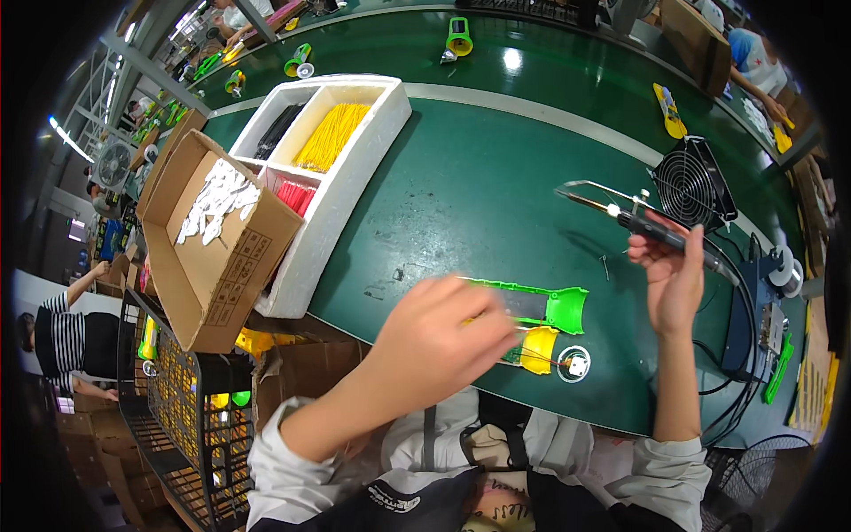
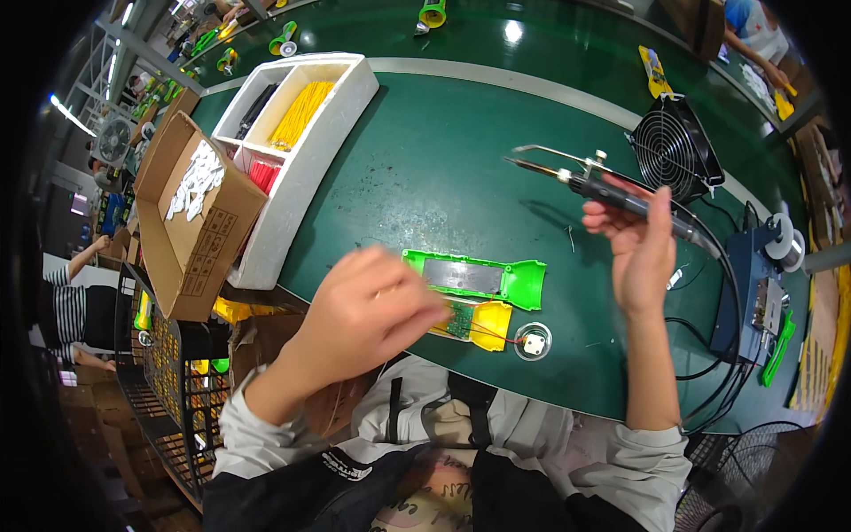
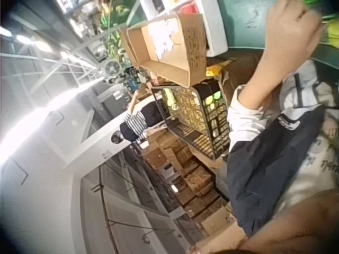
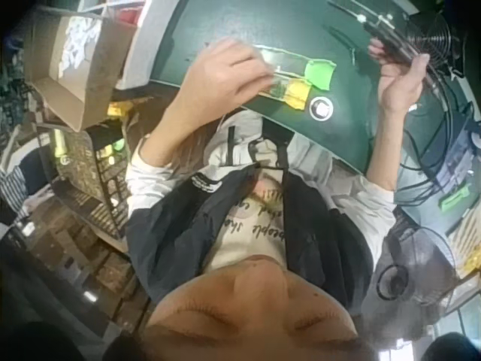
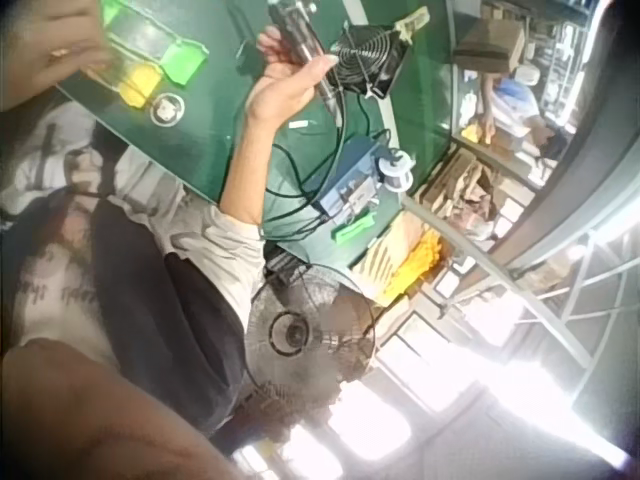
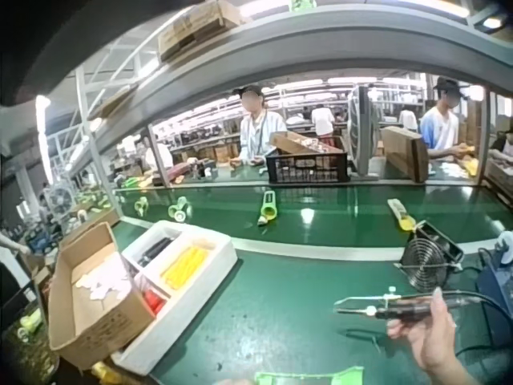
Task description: The person takes flashlights from a crate, opens their casings, solders internal components using a soldering iron, closes the casings, and places the flashlights onto a conveyor belt.
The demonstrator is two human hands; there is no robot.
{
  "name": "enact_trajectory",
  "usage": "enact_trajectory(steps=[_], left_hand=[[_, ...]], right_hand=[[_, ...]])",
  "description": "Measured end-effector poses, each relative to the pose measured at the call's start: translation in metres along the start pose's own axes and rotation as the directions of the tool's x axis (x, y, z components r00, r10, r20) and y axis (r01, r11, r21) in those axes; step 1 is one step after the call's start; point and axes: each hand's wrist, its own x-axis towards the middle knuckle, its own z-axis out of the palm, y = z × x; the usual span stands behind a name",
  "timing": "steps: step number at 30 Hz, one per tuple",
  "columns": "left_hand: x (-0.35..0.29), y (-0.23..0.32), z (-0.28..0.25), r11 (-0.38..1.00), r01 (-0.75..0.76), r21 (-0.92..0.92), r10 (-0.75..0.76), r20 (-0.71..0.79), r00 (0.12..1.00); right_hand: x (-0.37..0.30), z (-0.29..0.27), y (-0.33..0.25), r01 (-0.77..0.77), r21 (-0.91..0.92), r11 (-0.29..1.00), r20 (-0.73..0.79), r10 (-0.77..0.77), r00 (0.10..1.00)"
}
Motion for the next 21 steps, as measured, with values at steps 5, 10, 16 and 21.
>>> enact_trajectory(steps=[5,10,16,21], left_hand=[[-0.055,-0.012,0.015,0.99,0.096,0.106,-0.102,0.059,0.993],[-0.063,-0.023,0.026,0.985,0.07,0.157,-0.08,0.06,0.995],[-0.062,-0.027,0.032,0.994,0.099,0.045,-0.1,0.028,0.995],[-0.056,-0.024,0.035,0.969,0.164,-0.183,-0.179,-0.067,0.982]], right_hand=[[-0.005,-0.031,-0.006,-0.053,0.047,0.997,-0.064,0.056,0.996],[0.0,-0.039,-0.005,0.018,-0.048,0.999,-0.229,-0.028,0.973],[0.003,-0.044,0.0,0.02,-0.11,0.994,-0.284,-0.051,0.957],[0.003,-0.048,0.001,0.037,-0.111,0.993,-0.26,-0.065,0.963]])
